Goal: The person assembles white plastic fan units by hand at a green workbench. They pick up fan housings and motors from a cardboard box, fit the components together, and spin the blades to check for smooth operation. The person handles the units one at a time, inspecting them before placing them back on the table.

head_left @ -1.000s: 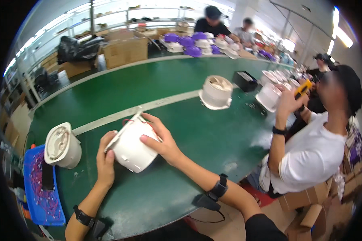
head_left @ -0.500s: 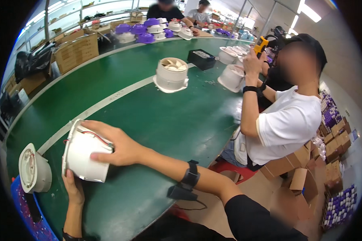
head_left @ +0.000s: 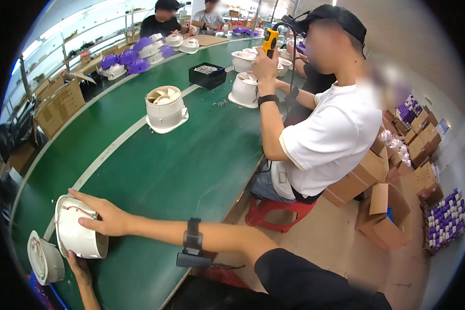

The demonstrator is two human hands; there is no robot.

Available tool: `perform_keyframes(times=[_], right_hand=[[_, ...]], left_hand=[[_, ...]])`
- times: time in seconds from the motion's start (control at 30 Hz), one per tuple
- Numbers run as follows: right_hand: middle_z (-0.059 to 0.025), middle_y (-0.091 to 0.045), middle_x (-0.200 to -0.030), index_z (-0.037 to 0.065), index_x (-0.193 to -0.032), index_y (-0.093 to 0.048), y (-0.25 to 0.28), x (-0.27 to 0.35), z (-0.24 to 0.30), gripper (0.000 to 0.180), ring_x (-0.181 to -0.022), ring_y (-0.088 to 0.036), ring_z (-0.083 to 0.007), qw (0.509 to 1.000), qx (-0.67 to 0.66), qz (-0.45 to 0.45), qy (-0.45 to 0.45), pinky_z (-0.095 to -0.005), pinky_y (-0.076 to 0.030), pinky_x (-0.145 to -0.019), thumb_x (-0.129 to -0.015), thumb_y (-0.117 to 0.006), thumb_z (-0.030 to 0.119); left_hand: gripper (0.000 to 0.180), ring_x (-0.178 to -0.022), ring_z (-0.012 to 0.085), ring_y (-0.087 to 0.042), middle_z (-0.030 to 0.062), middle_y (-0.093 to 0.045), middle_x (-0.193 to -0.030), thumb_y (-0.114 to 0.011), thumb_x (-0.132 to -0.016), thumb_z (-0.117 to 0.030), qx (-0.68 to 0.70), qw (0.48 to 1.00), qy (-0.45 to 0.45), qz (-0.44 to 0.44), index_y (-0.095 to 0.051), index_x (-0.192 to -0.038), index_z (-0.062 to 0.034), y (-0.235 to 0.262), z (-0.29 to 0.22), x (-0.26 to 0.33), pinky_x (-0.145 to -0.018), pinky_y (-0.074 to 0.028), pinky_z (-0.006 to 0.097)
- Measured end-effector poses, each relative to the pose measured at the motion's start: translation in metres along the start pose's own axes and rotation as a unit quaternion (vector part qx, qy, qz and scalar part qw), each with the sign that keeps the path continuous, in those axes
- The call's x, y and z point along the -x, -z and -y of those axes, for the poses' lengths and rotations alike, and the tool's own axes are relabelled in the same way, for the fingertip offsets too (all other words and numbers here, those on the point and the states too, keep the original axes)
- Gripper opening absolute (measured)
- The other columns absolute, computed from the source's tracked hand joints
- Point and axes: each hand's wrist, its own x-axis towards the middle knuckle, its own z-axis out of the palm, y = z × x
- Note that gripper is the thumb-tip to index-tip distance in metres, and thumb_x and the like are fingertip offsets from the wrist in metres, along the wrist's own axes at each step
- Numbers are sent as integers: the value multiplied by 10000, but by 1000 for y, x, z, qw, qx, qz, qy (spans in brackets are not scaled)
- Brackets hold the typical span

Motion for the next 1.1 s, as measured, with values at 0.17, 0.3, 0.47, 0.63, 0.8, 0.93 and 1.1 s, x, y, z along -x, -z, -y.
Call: perform_keyframes(times=[0.17,0.3,0.47,0.63,0.8,0.93,1.1], right_hand=[[-261,-426,-1429,-41,-1466,-272,-13,7,-18,750,-1343,-423,-339,996,24,-53,-64,-391,-330,-1106,-897,-637,282],[-264,-499,-1358,-39,-1410,-364,-13,4,-18,672,-1284,-494,-330,997,19,-31,-68,-388,-400,-1046,-898,-646,295],[-238,-543,-1323,-25,-1393,-407,-10,2,-7,619,-1239,-533,-319,997,-42,-23,-65,-377,-406,-1041,-917,-629,301],[-159,-524,-1349,5,-1409,-420,-1,-4,-24,584,-1261,-484,-254,993,-81,43,-80,-354,-371,-1066,-957,-580,339],[-110,-506,-1358,51,-1437,-419,2,-1,-28,590,-1268,-454,-209,958,-225,49,-171,-331,-356,-1067,-974,-539,398],[-94,-509,-1362,34,-1425,-433,-4,-3,-28,610,-1267,-455,-190,968,-200,35,-145,-325,-355,-1062,-972,-534,430],[-88,-530,-1330,65,-1448,-406,0,1,-26,663,-1215,-502,-192,954,-216,37,-204,-331,-401,-1017,-947,-534,481]], left_hand=[[733,-1402,295,-323,163,-313,-1517,-465,-976,-453,-31,999,-10,-21,-205,-1501,-12,7,1,0,-1153,-245,457],[768,-1390,297,-341,161,-337,-1496,-526,-946,-468,-40,999,-12,-25,-224,-1485,-13,-4,-4,5,-1150,-256,453],[780,-1362,290,-377,154,-377,-1459,-567,-928,-469,-62,998,-17,-16,-248,-1468,-6,-12,-9,5,-1131,-282,450],[765,-1314,273,-415,158,-413,-1423,-567,-941,-466,-101,994,-28,-22,-269,-1452,20,-35,-21,-1,-1101,-314,438],[679,-1292,246,-433,145,-432,-1416,-557,-963,-386,-181,983,-39,-12,-319,-1444,30,-37,-18,-7,-1091,-323,386],[662,-1302,252,-427,149,-455,-1408,-571,-961,-339,-224,973,-44,-12,-328,-1455,28,-32,-20,-9,-1100,-312,374],[734,-1379,264,-347,159,-377,-1478,-579,-937,-357,-192,976,-99,6,-261,-1491,6,-59,-40,3,-1136,-255,368]])
